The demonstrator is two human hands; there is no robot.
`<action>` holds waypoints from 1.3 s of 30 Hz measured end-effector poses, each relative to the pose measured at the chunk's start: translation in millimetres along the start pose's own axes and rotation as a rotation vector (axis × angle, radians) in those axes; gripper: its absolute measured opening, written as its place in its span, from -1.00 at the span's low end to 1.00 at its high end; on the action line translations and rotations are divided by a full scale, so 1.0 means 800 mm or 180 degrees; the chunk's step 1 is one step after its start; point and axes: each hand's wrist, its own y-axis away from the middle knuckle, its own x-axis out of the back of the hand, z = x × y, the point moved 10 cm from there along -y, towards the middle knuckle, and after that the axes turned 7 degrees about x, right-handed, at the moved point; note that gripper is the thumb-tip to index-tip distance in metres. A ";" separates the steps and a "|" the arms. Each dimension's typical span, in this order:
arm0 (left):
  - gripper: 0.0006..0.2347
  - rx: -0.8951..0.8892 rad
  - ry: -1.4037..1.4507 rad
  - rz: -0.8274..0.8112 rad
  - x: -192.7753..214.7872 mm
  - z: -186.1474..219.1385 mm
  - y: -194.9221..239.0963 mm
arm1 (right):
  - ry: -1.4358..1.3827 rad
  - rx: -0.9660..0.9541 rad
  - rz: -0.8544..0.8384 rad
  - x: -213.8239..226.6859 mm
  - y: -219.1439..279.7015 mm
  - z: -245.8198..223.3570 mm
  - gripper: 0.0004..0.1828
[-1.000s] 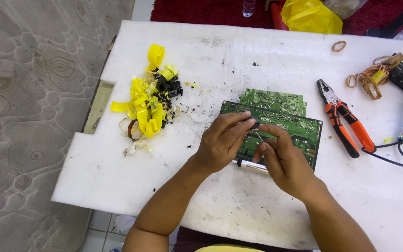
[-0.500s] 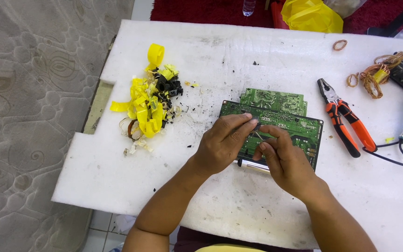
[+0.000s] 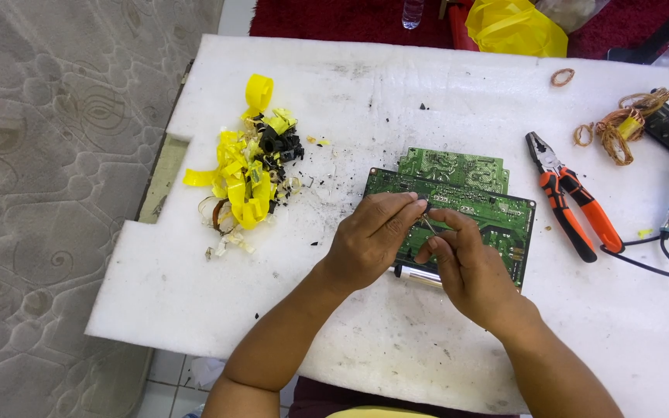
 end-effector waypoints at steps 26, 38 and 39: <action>-0.74 0.0642 0.0200 0.0208 -0.018 -0.023 0.023 | 0.0197 0.0523 0.0732 0.005 0.004 0.001 -0.53; -0.70 0.1055 0.0680 0.0299 -0.011 -0.044 0.016 | -0.0948 0.0085 0.0557 0.004 -0.007 0.010 -0.44; -0.71 0.1046 0.0654 0.0243 -0.009 -0.043 0.014 | -0.0905 0.0003 0.0538 0.002 -0.005 0.014 -0.46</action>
